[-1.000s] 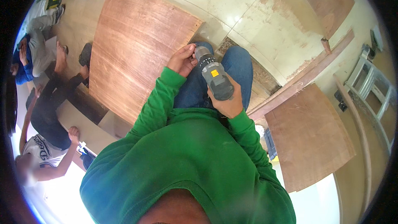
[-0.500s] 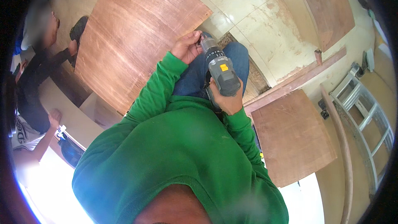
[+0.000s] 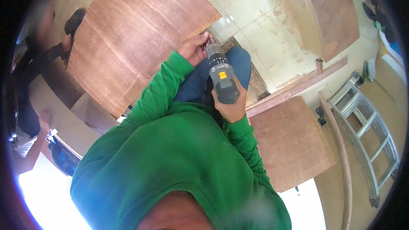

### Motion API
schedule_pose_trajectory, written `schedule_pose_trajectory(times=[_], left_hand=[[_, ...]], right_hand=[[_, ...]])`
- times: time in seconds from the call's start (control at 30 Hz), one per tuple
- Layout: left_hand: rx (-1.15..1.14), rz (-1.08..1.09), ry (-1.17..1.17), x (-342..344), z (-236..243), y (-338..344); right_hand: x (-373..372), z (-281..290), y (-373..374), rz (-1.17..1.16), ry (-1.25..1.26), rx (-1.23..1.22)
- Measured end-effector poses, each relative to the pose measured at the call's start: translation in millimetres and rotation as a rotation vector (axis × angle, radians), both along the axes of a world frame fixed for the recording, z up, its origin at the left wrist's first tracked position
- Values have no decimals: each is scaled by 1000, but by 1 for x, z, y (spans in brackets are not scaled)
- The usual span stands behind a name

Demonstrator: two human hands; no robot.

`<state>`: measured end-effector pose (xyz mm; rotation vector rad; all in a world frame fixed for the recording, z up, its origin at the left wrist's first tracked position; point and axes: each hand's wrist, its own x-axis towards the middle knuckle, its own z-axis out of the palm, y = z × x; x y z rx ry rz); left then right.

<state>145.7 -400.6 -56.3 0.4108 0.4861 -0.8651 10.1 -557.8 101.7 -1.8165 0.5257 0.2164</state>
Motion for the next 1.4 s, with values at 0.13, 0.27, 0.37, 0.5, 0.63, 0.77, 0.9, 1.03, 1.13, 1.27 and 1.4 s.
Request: schedule_pose_trajectory(times=[0.13,0.27,0.37,0.5,0.63,0.77,0.9,1.03,1.13,1.27,1.4], left_hand=[[90,85,108,-4,7,-27],[92,159,279,8,16,-41],[125,105,329,23,18,-39],[132,164,402,35,16,-41],[112,158,433,36,9,-38],[48,128,387,36,-1,-35],[33,123,410,37,-11,-38],[51,142,450,38,-15,-37],[77,123,405,37,-14,-35],[212,64,282,30,-3,-22],[1016,129,-457,26,12,22]], right_hand=[[19,6,-6,63,54,-95],[46,13,-17,161,139,-174],[69,17,-16,185,110,-201],[100,26,-11,227,201,-245],[120,32,-8,263,242,-251],[131,31,-7,286,251,-276],[140,25,-6,313,263,-298],[147,26,-2,301,278,-304],[154,30,0,341,299,-332],[161,36,-6,339,324,-331],[173,29,-19,410,258,-305]])
